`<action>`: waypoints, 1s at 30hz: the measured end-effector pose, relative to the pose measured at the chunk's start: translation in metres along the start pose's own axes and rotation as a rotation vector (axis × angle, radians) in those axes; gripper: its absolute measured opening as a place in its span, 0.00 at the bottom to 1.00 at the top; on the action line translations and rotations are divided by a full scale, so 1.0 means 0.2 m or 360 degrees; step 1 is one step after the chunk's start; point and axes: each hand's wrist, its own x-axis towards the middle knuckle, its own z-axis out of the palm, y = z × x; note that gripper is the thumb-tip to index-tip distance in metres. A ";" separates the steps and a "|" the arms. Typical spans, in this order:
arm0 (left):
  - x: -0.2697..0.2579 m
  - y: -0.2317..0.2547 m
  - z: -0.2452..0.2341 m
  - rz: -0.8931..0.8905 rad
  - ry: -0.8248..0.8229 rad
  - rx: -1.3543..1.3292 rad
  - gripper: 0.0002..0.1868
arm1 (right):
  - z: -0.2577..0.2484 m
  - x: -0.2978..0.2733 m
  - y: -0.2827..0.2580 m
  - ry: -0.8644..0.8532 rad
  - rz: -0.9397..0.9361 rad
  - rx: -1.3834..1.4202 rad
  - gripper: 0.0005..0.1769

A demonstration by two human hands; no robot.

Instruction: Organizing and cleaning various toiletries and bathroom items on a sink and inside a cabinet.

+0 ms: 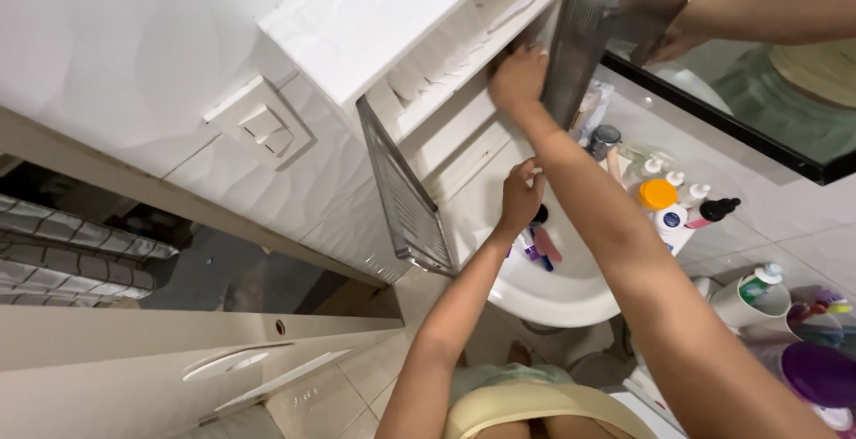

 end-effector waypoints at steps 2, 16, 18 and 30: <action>-0.02 -0.02 -0.01 -0.0069 0.0001 -0.0007 0.14 | -0.21 -0.11 -0.17 -0.0302 -0.0119 0.0061 0.18; -0.05 0.05 -0.06 -0.0182 0.0002 0.0153 0.14 | -0.37 -0.24 -0.31 -0.0490 -0.0401 0.0099 0.14; -0.06 0.17 -0.11 0.0260 -0.0071 -0.0305 0.19 | -0.74 -0.27 -0.37 -0.0597 -0.0655 0.0818 0.16; -0.09 0.20 -0.11 0.0141 -0.0197 -0.0329 0.29 | -0.59 -0.27 -0.55 0.0101 -0.1061 0.0864 0.25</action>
